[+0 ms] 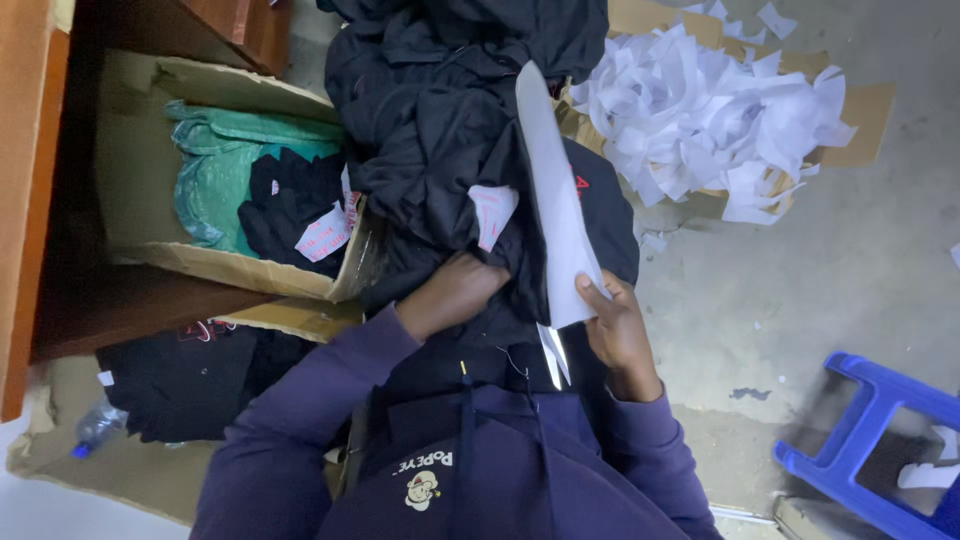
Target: The person uses scissors to cut a white paper template with red text into strips. The person holds the paper with one hand and cuts it with the other, then discards the cut pieces onto a pile on the floor.
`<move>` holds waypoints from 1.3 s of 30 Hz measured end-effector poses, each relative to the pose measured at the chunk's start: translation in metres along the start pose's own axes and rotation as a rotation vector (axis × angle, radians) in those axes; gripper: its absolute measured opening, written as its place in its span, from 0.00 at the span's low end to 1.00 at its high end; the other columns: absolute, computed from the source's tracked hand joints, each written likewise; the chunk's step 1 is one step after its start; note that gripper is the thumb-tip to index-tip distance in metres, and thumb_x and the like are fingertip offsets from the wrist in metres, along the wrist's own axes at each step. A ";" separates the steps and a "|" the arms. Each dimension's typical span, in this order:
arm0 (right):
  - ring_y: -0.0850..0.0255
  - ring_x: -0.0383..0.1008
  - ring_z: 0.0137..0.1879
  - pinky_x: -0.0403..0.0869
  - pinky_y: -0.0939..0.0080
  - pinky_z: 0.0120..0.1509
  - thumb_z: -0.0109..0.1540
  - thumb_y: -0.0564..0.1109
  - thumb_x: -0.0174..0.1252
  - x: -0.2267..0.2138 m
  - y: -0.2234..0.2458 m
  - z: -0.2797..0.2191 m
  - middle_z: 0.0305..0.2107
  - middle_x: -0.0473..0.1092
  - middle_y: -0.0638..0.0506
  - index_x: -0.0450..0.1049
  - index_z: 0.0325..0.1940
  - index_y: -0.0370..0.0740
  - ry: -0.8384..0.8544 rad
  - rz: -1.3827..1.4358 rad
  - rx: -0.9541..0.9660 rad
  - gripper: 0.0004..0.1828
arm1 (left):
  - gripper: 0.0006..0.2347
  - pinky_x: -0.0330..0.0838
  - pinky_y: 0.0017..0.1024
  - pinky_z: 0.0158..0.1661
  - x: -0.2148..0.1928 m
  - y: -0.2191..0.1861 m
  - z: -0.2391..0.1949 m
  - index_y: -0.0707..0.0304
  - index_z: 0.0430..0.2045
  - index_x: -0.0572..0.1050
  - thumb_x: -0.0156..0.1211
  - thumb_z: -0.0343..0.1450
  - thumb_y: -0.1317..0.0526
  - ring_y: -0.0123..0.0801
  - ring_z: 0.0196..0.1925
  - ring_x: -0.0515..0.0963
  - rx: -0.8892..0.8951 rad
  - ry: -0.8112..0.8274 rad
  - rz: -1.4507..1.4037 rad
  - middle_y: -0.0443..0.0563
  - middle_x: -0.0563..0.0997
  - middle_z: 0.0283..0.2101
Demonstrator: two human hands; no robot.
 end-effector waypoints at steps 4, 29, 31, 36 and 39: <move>0.53 0.84 0.41 0.82 0.56 0.49 0.67 0.42 0.64 -0.029 -0.008 0.001 0.31 0.79 0.43 0.82 0.47 0.31 0.042 -0.010 -0.003 0.11 | 0.09 0.78 0.46 0.35 -0.023 0.023 0.017 0.56 0.32 0.80 0.48 0.73 0.61 0.51 0.35 0.88 -0.075 0.084 -0.182 0.58 0.85 0.25; 0.54 0.79 0.57 0.77 0.58 0.64 0.70 0.41 0.56 0.041 -0.015 0.015 0.53 0.77 0.39 0.72 0.63 0.25 0.181 0.420 0.083 0.20 | 0.16 0.74 0.25 0.51 -0.054 -0.046 -0.228 0.57 0.45 0.76 0.76 0.67 0.61 0.27 0.47 0.82 -0.771 0.391 -1.506 0.46 0.83 0.45; 0.55 0.79 0.56 0.78 0.59 0.64 0.70 0.42 0.55 0.047 -0.023 0.012 0.53 0.77 0.39 0.72 0.63 0.26 0.138 0.381 0.097 0.20 | 0.17 0.74 0.27 0.49 -0.070 -0.071 -0.210 0.55 0.41 0.77 0.78 0.63 0.59 0.28 0.44 0.81 -0.875 0.408 -1.424 0.45 0.83 0.42; 0.61 0.79 0.45 0.76 0.66 0.52 0.70 0.45 0.57 0.060 -0.002 -0.004 0.43 0.79 0.44 0.76 0.55 0.30 0.022 0.257 0.058 0.15 | 0.13 0.80 0.26 0.25 -0.068 -0.106 -0.180 0.61 0.32 0.72 0.71 0.69 0.54 0.27 0.25 0.82 -0.852 0.280 -1.662 0.50 0.80 0.27; 0.59 0.80 0.47 0.77 0.65 0.53 0.69 0.43 0.57 0.060 0.006 -0.011 0.46 0.79 0.43 0.75 0.57 0.29 -0.033 0.259 0.020 0.17 | 0.10 0.76 0.24 0.38 -0.084 -0.106 -0.170 0.58 0.39 0.81 0.68 0.67 0.60 0.20 0.38 0.82 -0.551 0.468 -1.285 0.41 0.86 0.39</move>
Point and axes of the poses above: each hand's wrist, its own z-axis towards the middle knuckle, its own x-axis out of the palm, y = z × x, the point moved 4 cm from there along z, towards the middle knuckle
